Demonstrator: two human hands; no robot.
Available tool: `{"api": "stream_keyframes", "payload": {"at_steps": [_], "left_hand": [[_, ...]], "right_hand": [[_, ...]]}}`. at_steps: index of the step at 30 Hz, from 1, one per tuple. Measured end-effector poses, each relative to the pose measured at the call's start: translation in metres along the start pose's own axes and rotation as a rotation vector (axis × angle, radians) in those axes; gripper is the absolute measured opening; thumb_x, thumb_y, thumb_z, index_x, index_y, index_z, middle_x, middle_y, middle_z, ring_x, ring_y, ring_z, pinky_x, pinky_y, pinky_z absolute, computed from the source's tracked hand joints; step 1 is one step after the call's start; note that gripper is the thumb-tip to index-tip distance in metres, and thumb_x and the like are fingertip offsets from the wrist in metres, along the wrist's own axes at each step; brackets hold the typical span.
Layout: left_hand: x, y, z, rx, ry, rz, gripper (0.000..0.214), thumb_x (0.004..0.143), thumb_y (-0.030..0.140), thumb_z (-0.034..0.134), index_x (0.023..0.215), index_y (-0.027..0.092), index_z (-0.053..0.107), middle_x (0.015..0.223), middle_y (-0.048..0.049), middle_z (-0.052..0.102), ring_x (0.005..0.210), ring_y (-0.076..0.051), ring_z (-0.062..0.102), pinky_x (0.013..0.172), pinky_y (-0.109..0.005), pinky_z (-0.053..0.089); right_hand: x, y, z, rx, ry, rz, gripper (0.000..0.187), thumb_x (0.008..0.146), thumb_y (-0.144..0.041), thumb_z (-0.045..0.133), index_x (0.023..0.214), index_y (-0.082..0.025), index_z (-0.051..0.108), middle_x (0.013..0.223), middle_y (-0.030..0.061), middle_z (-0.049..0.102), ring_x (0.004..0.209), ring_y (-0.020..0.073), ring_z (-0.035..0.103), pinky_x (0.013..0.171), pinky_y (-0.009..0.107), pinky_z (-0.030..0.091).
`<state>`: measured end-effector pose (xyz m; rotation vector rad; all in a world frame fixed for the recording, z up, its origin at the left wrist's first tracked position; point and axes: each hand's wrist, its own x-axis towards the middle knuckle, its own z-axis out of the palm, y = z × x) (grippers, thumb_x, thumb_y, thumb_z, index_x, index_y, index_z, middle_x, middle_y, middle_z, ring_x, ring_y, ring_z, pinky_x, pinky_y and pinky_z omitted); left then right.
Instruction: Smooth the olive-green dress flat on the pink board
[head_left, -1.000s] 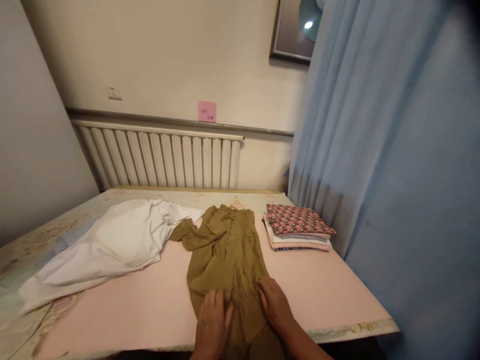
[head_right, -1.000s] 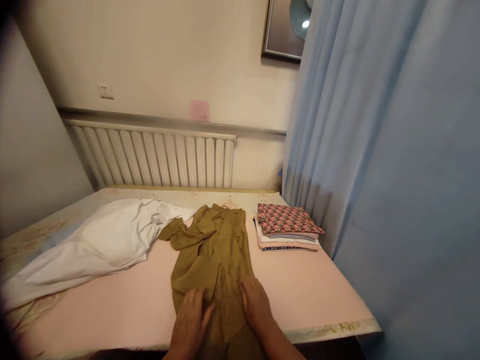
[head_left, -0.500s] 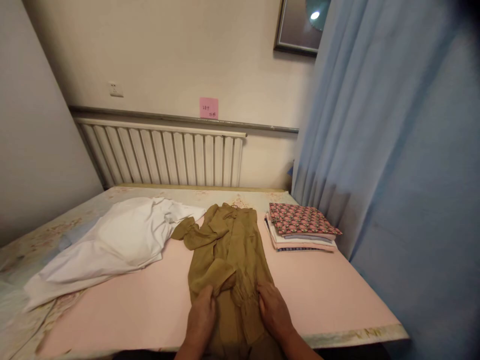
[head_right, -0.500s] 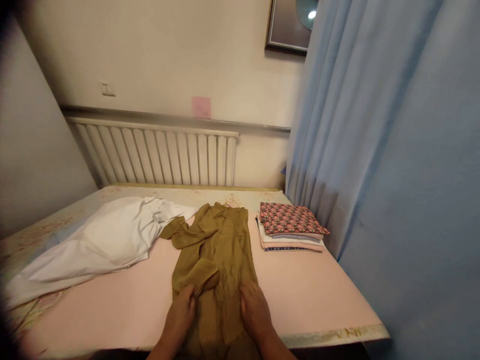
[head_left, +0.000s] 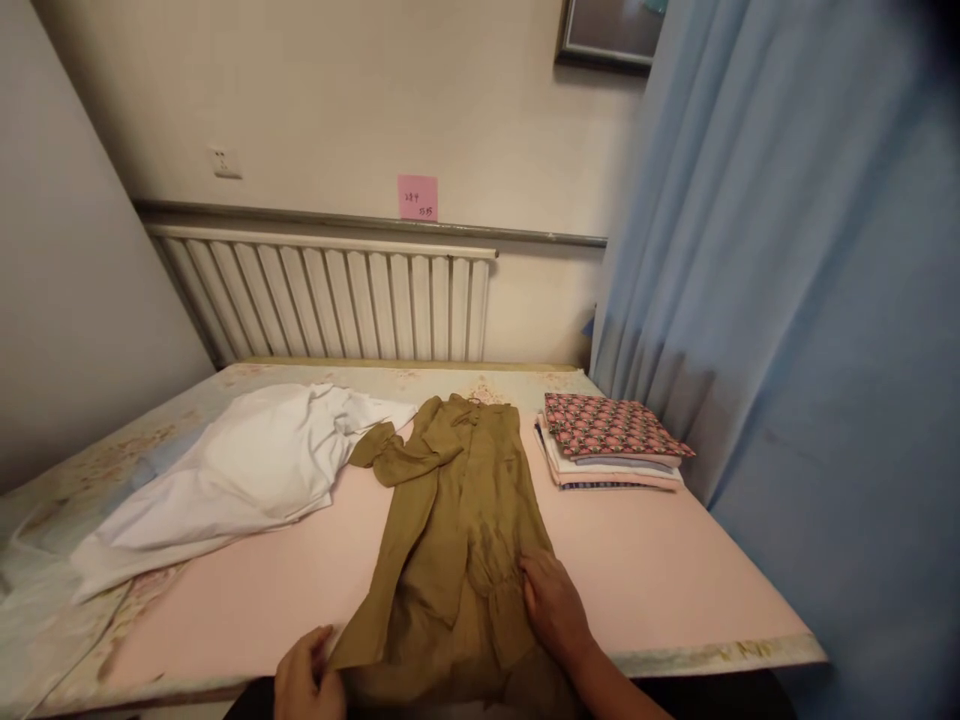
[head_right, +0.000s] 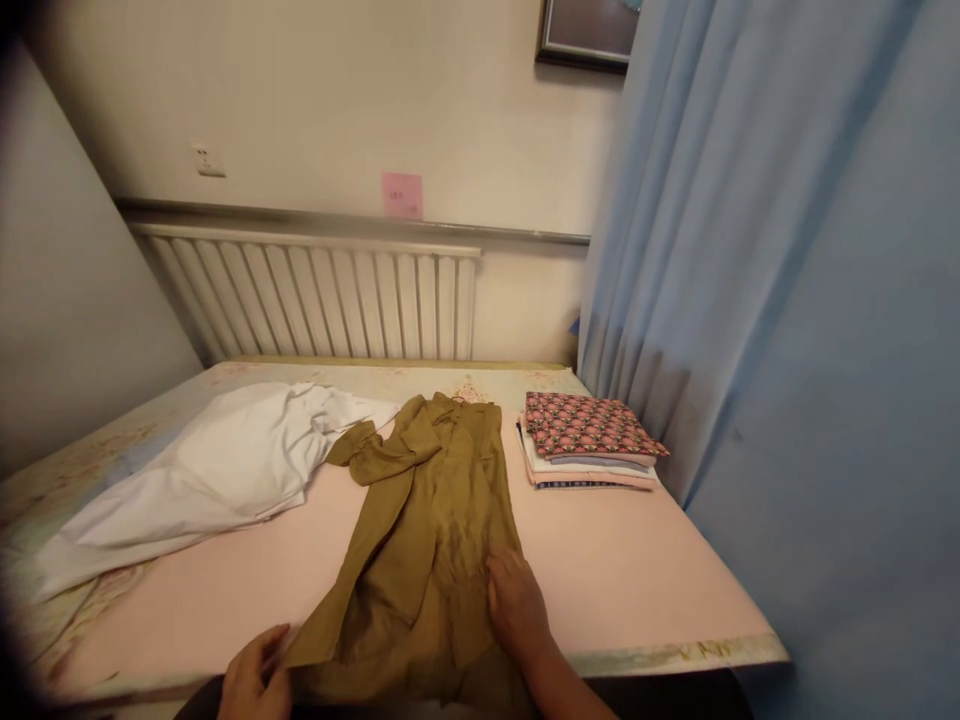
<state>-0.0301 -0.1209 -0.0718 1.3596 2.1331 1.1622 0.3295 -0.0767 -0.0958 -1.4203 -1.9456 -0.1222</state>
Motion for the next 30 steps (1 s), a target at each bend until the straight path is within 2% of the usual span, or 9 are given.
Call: {"api": "stream_keyframes", "payload": {"at_steps": [3, 8, 13, 17, 20, 24, 27, 30], "left_hand": [[-0.012, 0.007, 0.012, 0.099, 0.120, 0.297, 0.041, 0.080, 0.029, 0.041, 0.117, 0.015, 0.051, 0.128, -0.0175, 0.051, 0.124, -0.032, 0.046, 0.109, -0.048, 0.032], [-0.034, 0.017, 0.026, 0.240, 0.122, 0.671, 0.042, 0.084, 0.021, 0.047, 0.126, 0.022, 0.049, 0.128, -0.0140, 0.055, 0.121, -0.030, 0.049, 0.107, -0.048, 0.033], [-0.051, 0.030, 0.037, 0.254, 0.179, 0.882, 0.041, 0.084, 0.011, 0.050, 0.124, 0.021, 0.054, 0.122, -0.0131, 0.060, 0.116, -0.029, 0.053, 0.102, -0.049, 0.036], [-0.060, 0.040, 0.040, 0.226, 0.085, 1.046, 0.042, 0.082, 0.008, 0.052, 0.121, 0.023, 0.057, 0.115, -0.0095, 0.065, 0.113, -0.025, 0.056, 0.102, -0.045, 0.037], [-0.064, 0.045, 0.044, 0.264, 0.038, 1.043, 0.035, 0.085, 0.010, 0.051, 0.117, 0.022, 0.059, 0.111, -0.0084, 0.067, 0.109, -0.025, 0.058, 0.097, -0.043, 0.039], [-0.059, 0.046, 0.047, 0.461, 0.020, 0.849, 0.024, 0.087, 0.022, 0.056, 0.110, 0.018, 0.061, 0.107, -0.0099, 0.066, 0.099, -0.025, 0.058, 0.087, -0.041, 0.042], [-0.052, 0.043, 0.048, 0.566, -0.031, 0.746, 0.022, 0.087, 0.019, 0.054, 0.106, 0.017, 0.063, 0.104, -0.0094, 0.065, 0.096, -0.025, 0.057, 0.085, -0.039, 0.042], [-0.047, 0.038, 0.047, 0.612, -0.066, 0.728, 0.023, 0.086, 0.012, 0.051, 0.104, 0.016, 0.064, 0.102, -0.0090, 0.064, 0.095, -0.024, 0.056, 0.084, -0.037, 0.042]], "right_hand": [[0.000, 0.000, -0.001, -0.004, -0.001, -0.003, 0.034, 0.084, -0.004, 0.042, 0.107, -0.020, 0.061, 0.110, 0.0080, 0.065, 0.107, 0.0236, 0.057, 0.096, 0.041, 0.048], [0.001, -0.001, 0.000, 0.009, 0.015, -0.004, 0.033, 0.083, -0.004, 0.043, 0.105, -0.020, 0.061, 0.107, 0.0079, 0.065, 0.105, 0.0233, 0.058, 0.093, 0.041, 0.049], [0.002, 0.001, 0.000, 0.014, 0.020, -0.013, 0.033, 0.083, -0.003, 0.043, 0.105, -0.020, 0.061, 0.108, 0.0072, 0.065, 0.104, 0.0230, 0.058, 0.093, 0.041, 0.049], [0.003, -0.001, -0.002, 0.020, -0.003, 0.001, 0.032, 0.084, -0.004, 0.043, 0.105, -0.020, 0.060, 0.108, 0.0075, 0.064, 0.104, 0.0232, 0.058, 0.093, 0.040, 0.049], [0.003, -0.002, -0.004, 0.019, -0.014, 0.004, 0.032, 0.083, -0.004, 0.043, 0.105, -0.019, 0.060, 0.108, 0.0080, 0.064, 0.104, 0.0232, 0.057, 0.093, 0.040, 0.048], [0.002, -0.001, -0.003, -0.005, -0.005, 0.004, 0.032, 0.083, -0.003, 0.044, 0.105, -0.019, 0.060, 0.109, 0.0079, 0.064, 0.105, 0.0233, 0.057, 0.094, 0.040, 0.048], [0.002, -0.001, -0.002, -0.008, 0.002, 0.001, 0.032, 0.083, -0.003, 0.044, 0.105, -0.019, 0.060, 0.109, 0.0078, 0.064, 0.106, 0.0236, 0.056, 0.095, 0.040, 0.048], [0.003, -0.001, -0.004, 0.001, 0.000, -0.002, 0.031, 0.084, -0.004, 0.043, 0.104, -0.020, 0.060, 0.107, 0.0080, 0.064, 0.105, 0.0236, 0.056, 0.094, 0.041, 0.048]]}}
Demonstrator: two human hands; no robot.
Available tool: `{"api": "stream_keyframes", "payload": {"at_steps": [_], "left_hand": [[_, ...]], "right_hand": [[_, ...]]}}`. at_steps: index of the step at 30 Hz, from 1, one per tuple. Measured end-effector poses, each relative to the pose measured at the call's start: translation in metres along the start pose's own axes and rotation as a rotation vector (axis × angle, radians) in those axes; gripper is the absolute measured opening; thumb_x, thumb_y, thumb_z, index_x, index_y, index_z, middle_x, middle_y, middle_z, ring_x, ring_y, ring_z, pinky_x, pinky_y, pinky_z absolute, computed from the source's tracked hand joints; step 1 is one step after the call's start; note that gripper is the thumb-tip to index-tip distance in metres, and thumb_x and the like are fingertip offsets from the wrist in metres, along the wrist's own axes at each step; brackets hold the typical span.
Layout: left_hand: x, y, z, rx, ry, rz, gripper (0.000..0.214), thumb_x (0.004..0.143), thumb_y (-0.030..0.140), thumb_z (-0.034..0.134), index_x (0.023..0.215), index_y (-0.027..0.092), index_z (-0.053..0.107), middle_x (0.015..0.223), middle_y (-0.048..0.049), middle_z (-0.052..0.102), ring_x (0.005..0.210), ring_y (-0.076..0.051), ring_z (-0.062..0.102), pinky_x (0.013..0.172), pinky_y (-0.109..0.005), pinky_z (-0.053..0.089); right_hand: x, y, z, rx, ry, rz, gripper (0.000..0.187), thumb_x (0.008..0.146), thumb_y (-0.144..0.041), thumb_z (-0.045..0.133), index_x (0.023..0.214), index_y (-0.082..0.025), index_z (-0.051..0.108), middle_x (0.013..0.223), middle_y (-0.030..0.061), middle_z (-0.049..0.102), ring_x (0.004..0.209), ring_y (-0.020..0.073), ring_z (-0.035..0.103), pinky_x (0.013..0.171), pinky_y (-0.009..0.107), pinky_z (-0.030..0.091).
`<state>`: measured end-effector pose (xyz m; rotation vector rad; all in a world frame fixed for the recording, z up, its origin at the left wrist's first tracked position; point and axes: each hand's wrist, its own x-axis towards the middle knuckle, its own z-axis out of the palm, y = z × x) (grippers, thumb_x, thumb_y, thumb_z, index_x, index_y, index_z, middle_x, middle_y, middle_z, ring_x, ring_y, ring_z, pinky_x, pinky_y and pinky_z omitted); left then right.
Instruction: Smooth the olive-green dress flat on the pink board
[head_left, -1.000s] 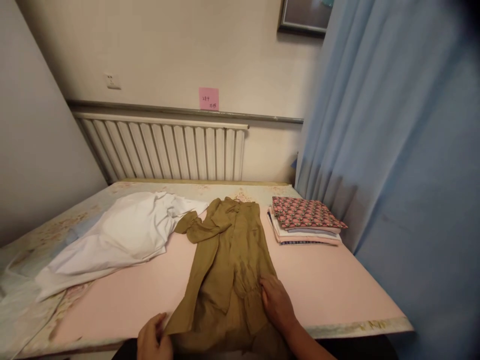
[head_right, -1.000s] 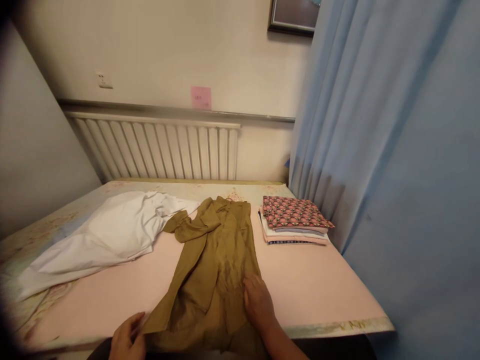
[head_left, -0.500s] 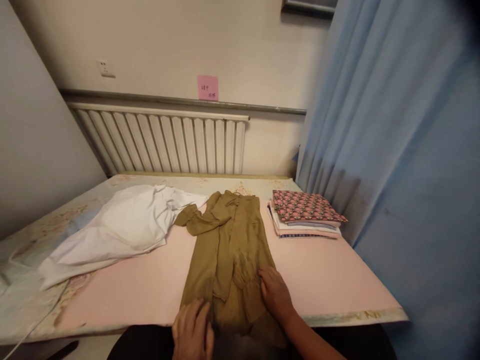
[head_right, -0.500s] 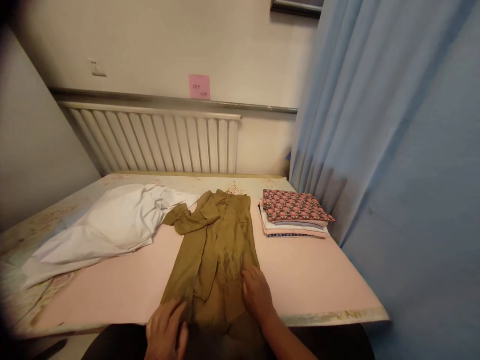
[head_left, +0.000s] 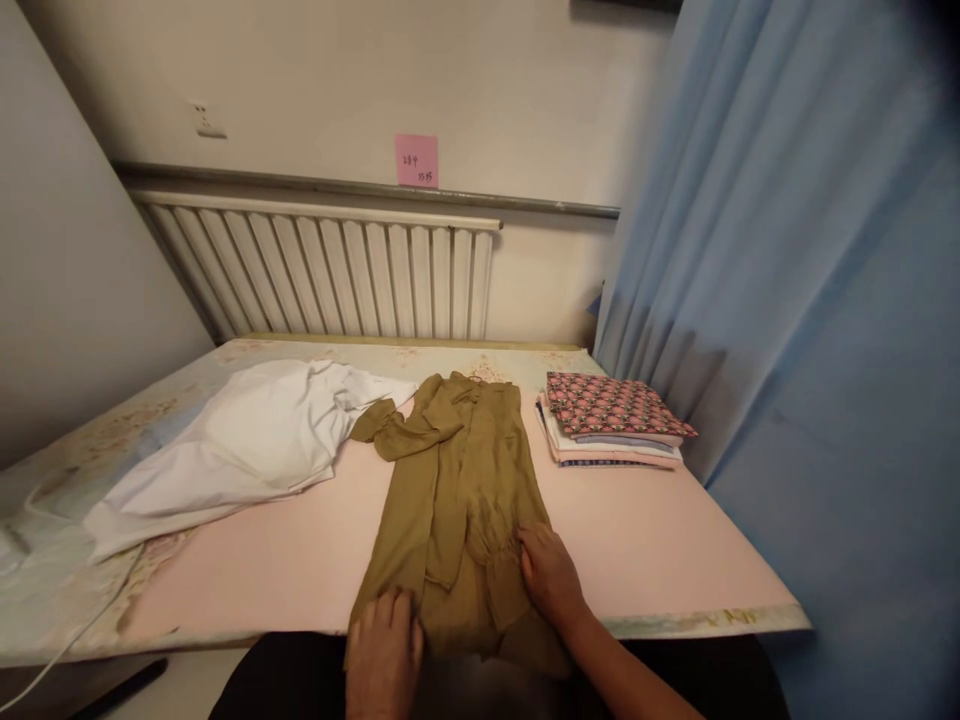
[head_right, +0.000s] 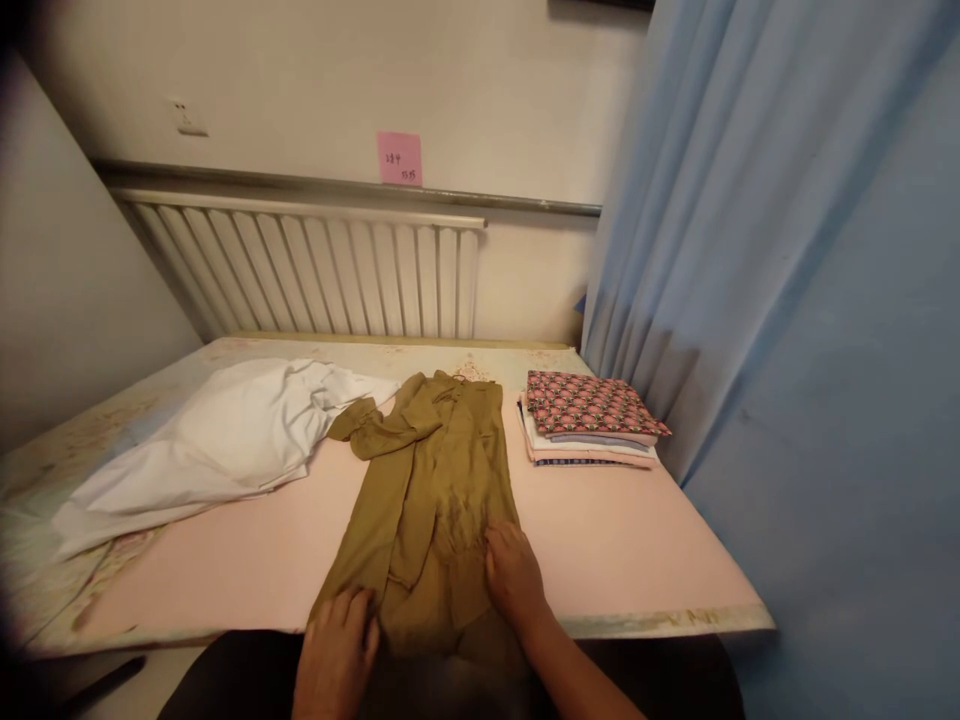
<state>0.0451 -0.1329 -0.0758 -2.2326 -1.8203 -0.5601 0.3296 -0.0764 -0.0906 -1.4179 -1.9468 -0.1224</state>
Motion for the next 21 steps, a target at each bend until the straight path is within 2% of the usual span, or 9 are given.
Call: {"api": "stream_keyframes", "payload": {"at_steps": [3, 5, 8, 10, 14, 17, 21], "left_hand": [[0.004, -0.005, 0.001, 0.021, -0.036, -0.005, 0.026, 0.085, 0.007, 0.048, 0.102, 0.016, 0.065, 0.094, -0.0073, 0.064, 0.089, -0.023, 0.056, 0.083, -0.036, 0.041], [0.008, -0.006, -0.001, 0.031, -0.060, -0.012, 0.023, 0.088, 0.011, 0.048, 0.099, 0.017, 0.066, 0.088, -0.0060, 0.063, 0.086, -0.022, 0.056, 0.081, -0.035, 0.041], [0.015, -0.003, -0.006, 0.049, -0.115, -0.022, 0.019, 0.090, 0.018, 0.049, 0.097, 0.018, 0.067, 0.087, -0.0065, 0.063, 0.088, -0.023, 0.057, 0.081, -0.036, 0.041], [0.020, -0.002, -0.010, 0.048, -0.177, -0.041, 0.024, 0.088, 0.012, 0.046, 0.100, 0.018, 0.066, 0.090, -0.0075, 0.063, 0.091, -0.024, 0.058, 0.081, -0.036, 0.041], [0.026, -0.013, -0.012, -0.071, -0.301, -0.183, 0.030, 0.087, 0.007, 0.039, 0.102, 0.019, 0.062, 0.092, -0.0069, 0.065, 0.089, -0.021, 0.061, 0.081, -0.033, 0.042], [0.026, -0.027, -0.009, -0.201, -0.248, -0.274, 0.024, 0.092, 0.015, 0.036, 0.097, 0.020, 0.058, 0.094, -0.0067, 0.065, 0.090, -0.020, 0.061, 0.081, -0.032, 0.044], [0.020, -0.023, -0.004, -0.254, -0.099, -0.167, 0.022, 0.096, 0.028, 0.037, 0.101, 0.020, 0.056, 0.095, -0.0077, 0.063, 0.094, -0.022, 0.059, 0.085, -0.036, 0.045]], "right_hand": [[0.001, -0.001, -0.002, 0.001, -0.014, 0.006, 0.031, 0.084, -0.005, 0.042, 0.104, -0.020, 0.060, 0.105, 0.0083, 0.064, 0.103, 0.0236, 0.057, 0.092, 0.041, 0.049], [0.001, -0.001, -0.002, -0.003, -0.020, 0.008, 0.030, 0.084, -0.005, 0.042, 0.104, -0.019, 0.060, 0.104, 0.0087, 0.064, 0.103, 0.0238, 0.057, 0.092, 0.041, 0.049], [0.000, -0.001, -0.002, -0.002, -0.014, 0.002, 0.029, 0.086, -0.005, 0.042, 0.103, -0.019, 0.060, 0.106, 0.0088, 0.064, 0.105, 0.0238, 0.056, 0.093, 0.041, 0.048], [0.000, -0.001, -0.002, 0.002, -0.006, -0.002, 0.028, 0.086, -0.005, 0.042, 0.103, -0.019, 0.060, 0.106, 0.0086, 0.064, 0.105, 0.0235, 0.056, 0.093, 0.041, 0.048], [0.000, -0.001, -0.001, 0.009, -0.009, 0.003, 0.029, 0.085, -0.004, 0.042, 0.103, -0.019, 0.060, 0.105, 0.0082, 0.064, 0.104, 0.0234, 0.057, 0.093, 0.040, 0.049], [0.000, -0.001, -0.001, 0.009, -0.020, 0.006, 0.031, 0.084, -0.004, 0.042, 0.103, -0.019, 0.061, 0.105, 0.0083, 0.064, 0.104, 0.0238, 0.057, 0.092, 0.041, 0.049], [0.000, 0.000, 0.000, 0.004, -0.030, 0.015, 0.030, 0.085, -0.004, 0.042, 0.104, -0.018, 0.060, 0.106, 0.0086, 0.064, 0.104, 0.0238, 0.056, 0.093, 0.041, 0.048]]}}
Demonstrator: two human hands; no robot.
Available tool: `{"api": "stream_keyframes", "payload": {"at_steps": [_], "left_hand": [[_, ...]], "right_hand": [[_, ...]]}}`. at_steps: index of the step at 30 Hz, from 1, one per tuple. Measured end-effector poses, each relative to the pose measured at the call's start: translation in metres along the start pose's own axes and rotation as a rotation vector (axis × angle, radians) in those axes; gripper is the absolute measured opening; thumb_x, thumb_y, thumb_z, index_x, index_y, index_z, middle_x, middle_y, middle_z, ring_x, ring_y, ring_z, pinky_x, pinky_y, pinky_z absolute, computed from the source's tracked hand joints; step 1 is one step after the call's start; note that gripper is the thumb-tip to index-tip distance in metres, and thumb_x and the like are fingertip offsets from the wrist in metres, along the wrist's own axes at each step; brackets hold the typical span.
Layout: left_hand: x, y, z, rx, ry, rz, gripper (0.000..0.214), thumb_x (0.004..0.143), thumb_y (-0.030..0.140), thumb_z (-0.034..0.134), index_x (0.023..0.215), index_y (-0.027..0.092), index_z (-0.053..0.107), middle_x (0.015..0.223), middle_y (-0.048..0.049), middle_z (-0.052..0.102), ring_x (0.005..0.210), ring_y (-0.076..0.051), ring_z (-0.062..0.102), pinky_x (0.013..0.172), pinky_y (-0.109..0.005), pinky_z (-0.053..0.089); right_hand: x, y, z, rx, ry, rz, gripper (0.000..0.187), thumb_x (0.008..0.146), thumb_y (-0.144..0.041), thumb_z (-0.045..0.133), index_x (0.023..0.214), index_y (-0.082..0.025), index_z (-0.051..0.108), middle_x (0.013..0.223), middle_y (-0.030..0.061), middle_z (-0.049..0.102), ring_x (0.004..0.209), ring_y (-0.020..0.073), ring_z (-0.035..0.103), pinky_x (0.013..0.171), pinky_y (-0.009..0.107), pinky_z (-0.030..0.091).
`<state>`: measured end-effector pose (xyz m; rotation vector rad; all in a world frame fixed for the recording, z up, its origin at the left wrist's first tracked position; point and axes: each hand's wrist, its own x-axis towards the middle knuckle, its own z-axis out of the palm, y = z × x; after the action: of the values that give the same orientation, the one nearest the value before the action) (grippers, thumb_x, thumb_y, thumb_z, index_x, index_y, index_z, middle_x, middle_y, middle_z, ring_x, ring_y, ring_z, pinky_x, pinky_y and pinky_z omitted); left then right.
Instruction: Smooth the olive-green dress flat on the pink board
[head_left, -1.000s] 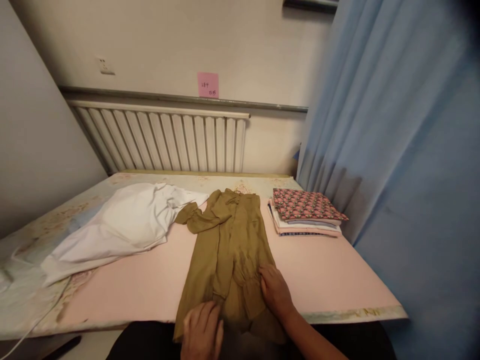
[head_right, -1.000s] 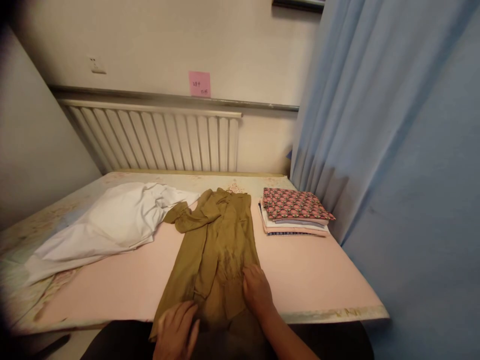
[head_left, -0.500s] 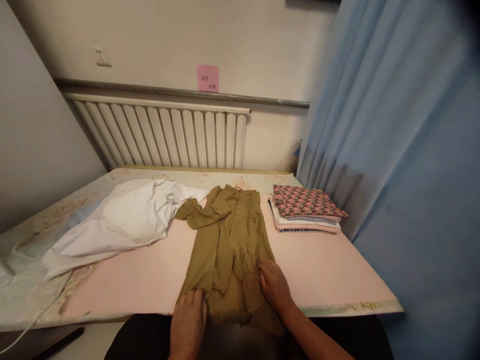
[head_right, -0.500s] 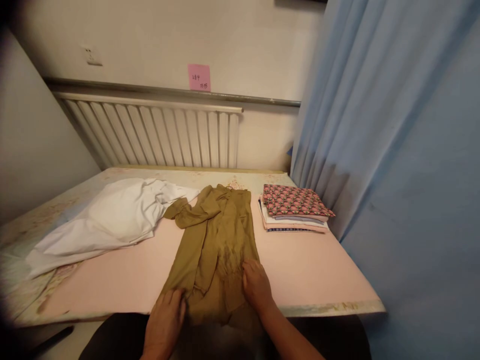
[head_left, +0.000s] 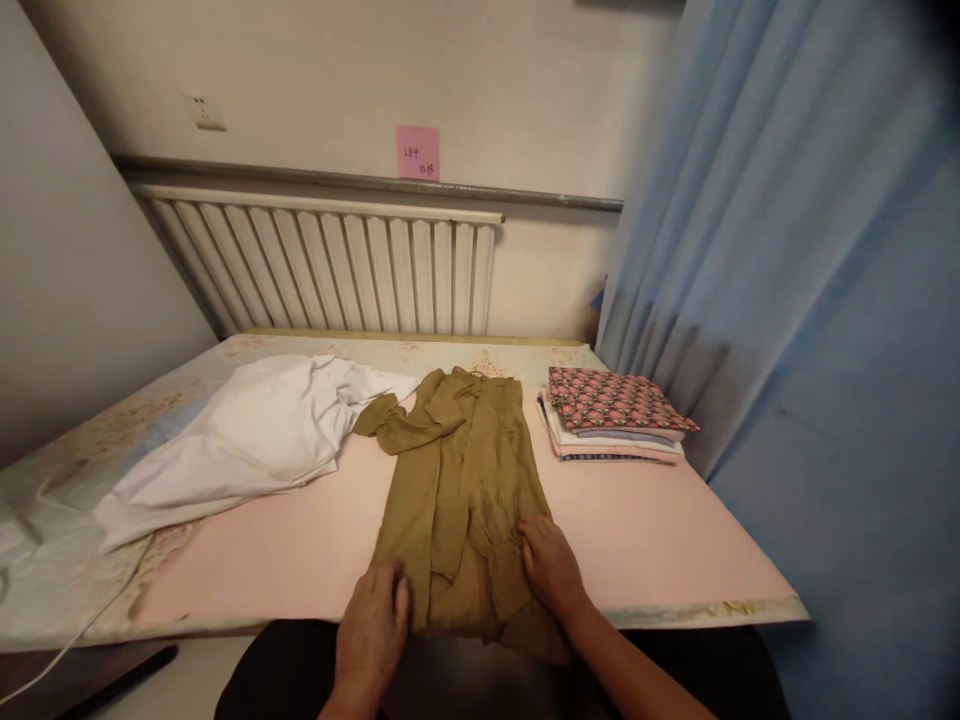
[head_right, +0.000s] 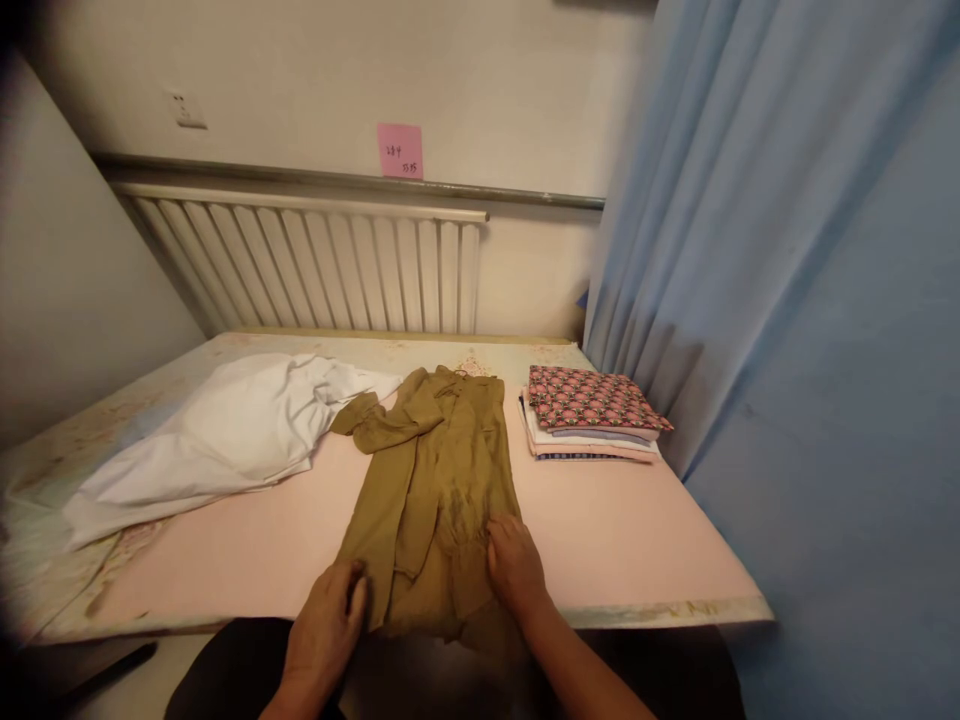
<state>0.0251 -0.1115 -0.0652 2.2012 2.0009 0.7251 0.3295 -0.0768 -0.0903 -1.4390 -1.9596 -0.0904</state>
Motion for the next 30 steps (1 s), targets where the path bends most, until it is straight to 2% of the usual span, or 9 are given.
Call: {"api": "stream_keyframes", "payload": {"at_steps": [5, 9, 13, 17, 20, 23, 25, 27, 30], "left_hand": [[-0.014, 0.030, 0.012, 0.117, 0.061, 0.080, 0.030, 0.091, 0.039, 0.048, 0.106, 0.016, 0.059, 0.096, -0.0102, 0.062, 0.093, -0.025, 0.056, 0.083, -0.039, 0.043], [-0.018, 0.045, 0.015, 0.240, 0.055, 0.102, 0.040, 0.085, 0.025, 0.055, 0.123, 0.013, 0.056, 0.110, -0.0126, 0.061, 0.098, -0.028, 0.053, 0.081, -0.041, 0.041], [-0.016, 0.038, 0.014, 0.149, 0.032, 0.096, 0.032, 0.087, 0.011, 0.045, 0.113, 0.015, 0.062, 0.101, -0.0101, 0.064, 0.092, -0.024, 0.055, 0.080, -0.037, 0.042], [-0.009, 0.015, 0.014, -0.191, 0.031, 0.072, 0.024, 0.088, 0.019, 0.044, 0.091, 0.021, 0.067, 0.088, -0.0068, 0.066, 0.086, -0.023, 0.059, 0.080, -0.035, 0.045], [0.001, -0.007, 0.010, -0.523, 0.041, -0.168, 0.022, 0.085, 0.033, 0.048, 0.082, 0.022, 0.067, 0.081, -0.0041, 0.068, 0.085, -0.024, 0.063, 0.079, -0.036, 0.047], [0.011, -0.027, 0.002, -0.870, 0.141, -0.506, 0.028, 0.079, 0.045, 0.054, 0.088, 0.021, 0.065, 0.082, -0.0018, 0.068, 0.084, -0.023, 0.063, 0.077, -0.035, 0.049], [0.014, -0.036, -0.003, -1.054, 0.233, -0.670, 0.033, 0.073, 0.049, 0.059, 0.088, 0.020, 0.063, 0.079, -0.0001, 0.067, 0.079, -0.022, 0.063, 0.073, -0.034, 0.050], [0.014, -0.040, -0.006, -1.172, 0.304, -0.776, 0.035, 0.066, 0.048, 0.064, 0.087, 0.019, 0.063, 0.075, 0.0016, 0.066, 0.074, -0.020, 0.062, 0.070, -0.033, 0.051], [0.012, -0.040, -0.007, -1.296, 0.337, -0.863, 0.034, 0.062, 0.043, 0.068, 0.087, 0.021, 0.062, 0.071, 0.0040, 0.064, 0.070, -0.018, 0.062, 0.068, -0.031, 0.051]], "right_hand": [[0.000, 0.000, -0.001, -0.004, 0.018, -0.014, 0.029, 0.086, -0.006, 0.043, 0.104, -0.018, 0.061, 0.107, 0.0085, 0.065, 0.105, 0.0233, 0.057, 0.093, 0.041, 0.048], [0.000, -0.001, -0.002, -0.003, 0.024, -0.013, 0.030, 0.085, -0.005, 0.042, 0.104, -0.019, 0.061, 0.106, 0.0077, 0.065, 0.103, 0.0229, 0.058, 0.092, 0.041, 0.049], [0.001, -0.003, -0.003, -0.006, 0.039, -0.019, 0.031, 0.084, -0.006, 0.042, 0.104, -0.020, 0.061, 0.105, 0.0075, 0.065, 0.103, 0.0227, 0.058, 0.092, 0.041, 0.049], [0.001, -0.003, -0.004, 0.008, 0.031, -0.010, 0.031, 0.085, -0.005, 0.042, 0.103, -0.019, 0.061, 0.106, 0.0076, 0.065, 0.103, 0.0224, 0.058, 0.093, 0.040, 0.049], [0.001, -0.003, -0.003, 0.001, 0.021, 0.000, 0.031, 0.084, -0.004, 0.042, 0.103, -0.019, 0.061, 0.106, 0.0076, 0.065, 0.104, 0.0225, 0.057, 0.093, 0.040, 0.048], [0.000, -0.002, -0.002, -0.008, 0.018, -0.006, 0.031, 0.084, -0.004, 0.042, 0.103, -0.019, 0.061, 0.106, 0.0074, 0.065, 0.104, 0.0227, 0.057, 0.093, 0.040, 0.048], [0.000, -0.001, -0.002, -0.003, 0.013, -0.010, 0.032, 0.084, -0.004, 0.041, 0.103, -0.019, 0.061, 0.106, 0.0073, 0.064, 0.104, 0.0225, 0.057, 0.093, 0.040, 0.048], [0.000, 0.000, -0.002, 0.001, 0.010, -0.013, 0.032, 0.084, -0.004, 0.041, 0.103, -0.020, 0.061, 0.106, 0.0073, 0.064, 0.104, 0.0226, 0.057, 0.093, 0.040, 0.048], [0.000, -0.001, -0.002, -0.002, 0.002, -0.015, 0.032, 0.085, -0.004, 0.041, 0.104, -0.020, 0.061, 0.106, 0.0072, 0.064, 0.104, 0.0229, 0.057, 0.093, 0.040, 0.048]]}}
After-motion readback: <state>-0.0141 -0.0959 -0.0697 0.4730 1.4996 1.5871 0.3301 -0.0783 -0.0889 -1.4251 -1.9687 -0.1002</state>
